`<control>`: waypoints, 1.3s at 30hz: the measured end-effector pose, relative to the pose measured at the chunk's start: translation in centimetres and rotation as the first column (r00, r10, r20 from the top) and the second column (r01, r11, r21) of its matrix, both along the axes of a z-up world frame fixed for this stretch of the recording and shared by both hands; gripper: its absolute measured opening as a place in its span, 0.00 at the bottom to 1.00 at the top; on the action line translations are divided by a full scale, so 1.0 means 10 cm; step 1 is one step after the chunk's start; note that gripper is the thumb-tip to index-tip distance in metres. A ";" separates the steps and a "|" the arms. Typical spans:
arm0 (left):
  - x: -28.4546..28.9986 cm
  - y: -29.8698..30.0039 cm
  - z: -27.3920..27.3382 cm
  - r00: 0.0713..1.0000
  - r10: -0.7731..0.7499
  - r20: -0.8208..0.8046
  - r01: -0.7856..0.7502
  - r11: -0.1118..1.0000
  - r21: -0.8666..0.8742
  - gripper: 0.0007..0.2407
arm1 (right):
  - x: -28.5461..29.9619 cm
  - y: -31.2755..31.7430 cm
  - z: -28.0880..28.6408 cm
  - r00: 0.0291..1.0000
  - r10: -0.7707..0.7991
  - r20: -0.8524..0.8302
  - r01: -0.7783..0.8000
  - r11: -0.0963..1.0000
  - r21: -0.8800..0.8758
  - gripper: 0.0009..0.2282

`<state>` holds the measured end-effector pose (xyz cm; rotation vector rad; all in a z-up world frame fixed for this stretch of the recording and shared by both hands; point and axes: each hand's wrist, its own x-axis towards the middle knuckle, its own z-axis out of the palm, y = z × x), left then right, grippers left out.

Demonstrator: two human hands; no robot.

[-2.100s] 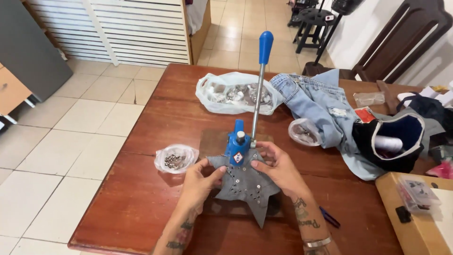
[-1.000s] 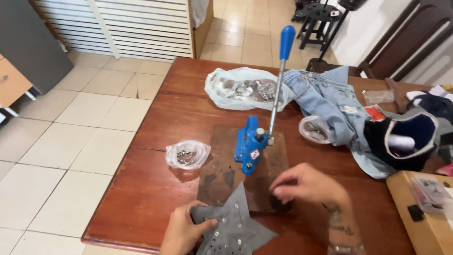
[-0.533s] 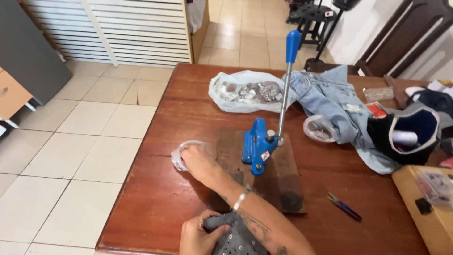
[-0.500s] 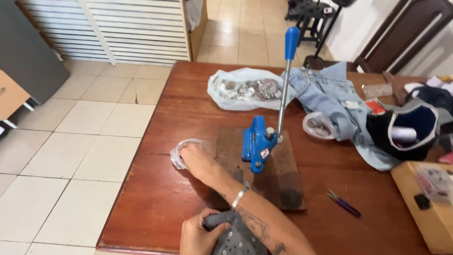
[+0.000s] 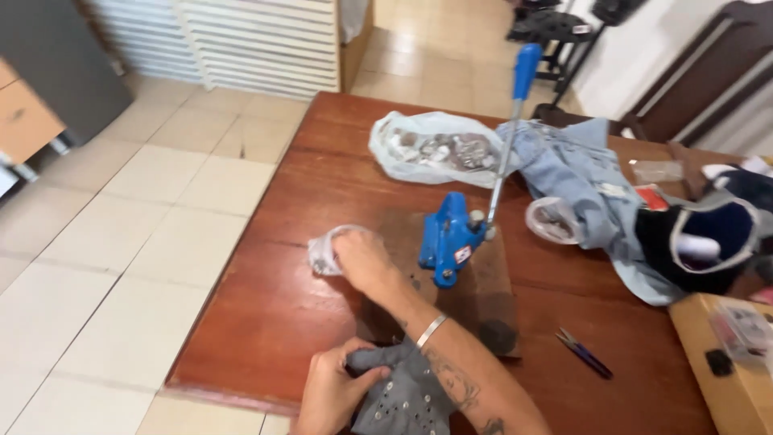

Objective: Attaching metal rivets to a star-shaped fabric patch using a manual hand press.

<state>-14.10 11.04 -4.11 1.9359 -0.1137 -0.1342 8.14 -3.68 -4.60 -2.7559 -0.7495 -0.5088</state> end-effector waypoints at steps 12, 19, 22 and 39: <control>-0.06 0.01 -0.08 0.997 -0.039 0.067 0.035 0.998 0.055 0.09 | -1.17 -0.44 0.72 0.982 -0.061 0.180 -0.032 0.882 0.470 0.05; 0.07 0.06 -0.42 0.998 -0.011 0.060 0.003 0.991 0.135 0.11 | -2.16 -1.18 0.80 0.873 -0.326 0.363 0.087 0.836 0.541 0.06; 0.08 0.04 -0.46 1.000 -0.001 -0.014 0.003 0.985 0.175 0.11 | -2.10 -1.44 0.64 0.866 -0.461 0.194 0.248 0.733 0.634 0.08; 0.05 -0.11 -0.15 0.994 -0.068 0.091 0.074 0.995 -0.061 0.10 | -2.41 -1.70 0.86 0.978 -0.178 0.110 0.089 0.830 0.551 0.15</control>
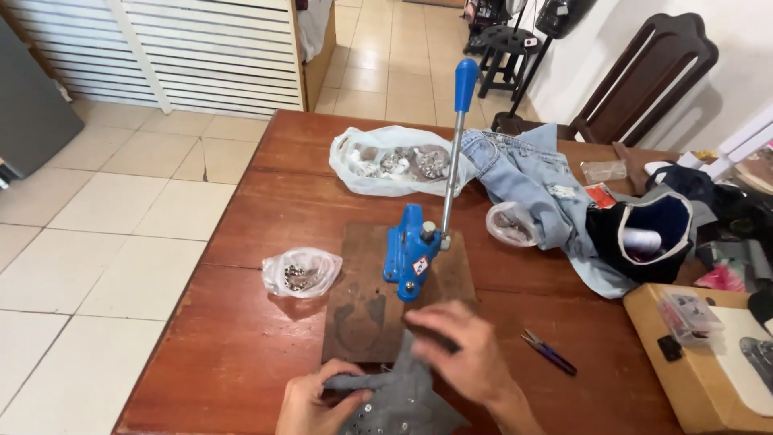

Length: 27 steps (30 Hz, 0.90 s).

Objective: Attaching metal rivets to a star-shaped fabric patch using a manual hand press.

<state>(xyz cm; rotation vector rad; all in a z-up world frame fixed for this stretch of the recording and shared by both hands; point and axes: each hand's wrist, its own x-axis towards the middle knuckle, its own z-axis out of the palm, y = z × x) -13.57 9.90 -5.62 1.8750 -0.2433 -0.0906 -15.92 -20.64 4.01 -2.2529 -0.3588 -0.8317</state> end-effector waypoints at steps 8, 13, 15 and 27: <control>0.35 -0.71 0.77 0.937 -0.150 -0.314 0.014 0.917 -0.398 0.09 | -0.11 -0.06 -0.27 0.688 0.318 -0.652 0.394 0.591 0.704 0.11; 0.55 -1.01 1.07 0.880 -0.050 -0.471 -0.200 0.862 -0.466 0.10 | 0.22 0.07 -0.03 0.733 0.215 -0.645 0.498 0.476 0.725 0.15; 0.69 -1.07 1.19 0.883 -0.008 -0.469 -0.234 0.859 -0.455 0.11 | 0.41 0.07 0.07 0.781 0.184 -0.597 0.448 0.503 0.740 0.12; 0.87 -1.12 1.53 0.880 0.021 -0.475 -0.210 0.913 -0.349 0.14 | 0.72 0.02 0.30 0.746 0.194 -0.637 0.501 0.468 0.728 0.19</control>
